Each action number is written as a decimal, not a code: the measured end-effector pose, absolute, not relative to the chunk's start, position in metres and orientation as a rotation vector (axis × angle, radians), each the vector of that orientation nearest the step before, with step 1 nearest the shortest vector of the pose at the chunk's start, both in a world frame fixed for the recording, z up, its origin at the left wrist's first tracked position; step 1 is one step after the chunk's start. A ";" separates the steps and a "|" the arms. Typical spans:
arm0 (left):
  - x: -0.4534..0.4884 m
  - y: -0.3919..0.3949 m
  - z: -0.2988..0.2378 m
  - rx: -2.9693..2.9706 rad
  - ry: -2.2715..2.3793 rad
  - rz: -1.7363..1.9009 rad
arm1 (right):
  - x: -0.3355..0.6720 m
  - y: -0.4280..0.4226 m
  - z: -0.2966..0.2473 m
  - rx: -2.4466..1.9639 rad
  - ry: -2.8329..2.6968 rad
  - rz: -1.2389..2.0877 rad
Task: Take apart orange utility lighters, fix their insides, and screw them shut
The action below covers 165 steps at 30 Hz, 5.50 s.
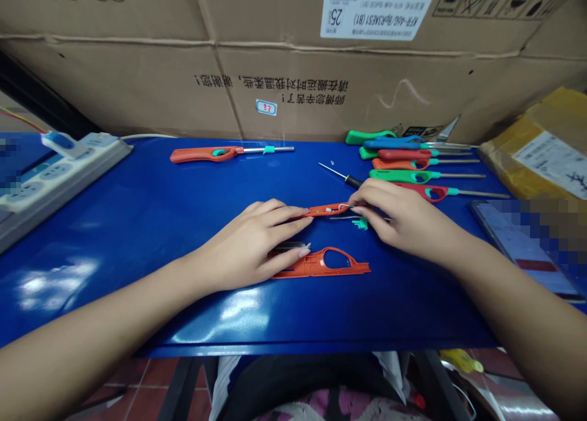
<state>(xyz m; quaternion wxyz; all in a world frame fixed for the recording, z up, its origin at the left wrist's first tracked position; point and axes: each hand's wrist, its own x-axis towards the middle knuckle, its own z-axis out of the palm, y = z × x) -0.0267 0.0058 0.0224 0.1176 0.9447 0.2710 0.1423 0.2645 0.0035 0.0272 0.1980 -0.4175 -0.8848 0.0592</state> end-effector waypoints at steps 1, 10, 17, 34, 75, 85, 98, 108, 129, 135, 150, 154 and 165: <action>-0.026 0.006 0.022 2.765 0.790 0.410 | 0.264 0.003 0.027 -1.149 -2.464 0.164; -0.027 0.007 0.023 2.786 0.750 0.338 | 0.259 0.001 0.032 -1.104 -2.345 0.074; -0.027 0.006 0.023 2.793 0.781 0.334 | 0.257 -0.001 0.030 -1.045 -2.348 0.130; -0.026 0.006 0.021 2.801 0.768 0.309 | 0.251 -0.005 0.026 -1.089 -2.336 0.190; -0.034 0.010 0.026 2.939 0.712 0.383 | 0.285 -0.009 0.043 -1.147 -2.560 0.283; -0.033 0.009 0.027 2.921 0.724 0.436 | 0.282 -0.014 0.041 -1.059 -2.687 0.504; -0.030 0.005 0.027 2.928 0.472 0.604 | 0.279 -0.019 0.045 -0.958 -2.648 0.630; -0.027 0.005 0.025 2.955 0.468 0.559 | 0.277 -0.020 0.045 -0.974 -2.740 0.699; -0.025 0.003 0.020 2.922 0.521 0.561 | 0.257 -0.023 0.029 -0.889 -2.631 0.669; -0.024 0.002 0.022 2.901 0.510 0.541 | 0.259 -0.022 0.029 -0.842 -2.645 0.716; -0.025 0.001 0.020 2.833 0.548 0.480 | 0.281 -0.012 0.040 -1.502 -2.527 0.060; -0.026 0.001 0.019 2.793 0.567 0.455 | 0.284 -0.009 0.035 -1.529 -2.600 0.069; -0.029 0.000 0.017 2.808 0.588 0.432 | 0.280 -0.006 0.029 -1.644 -2.487 0.420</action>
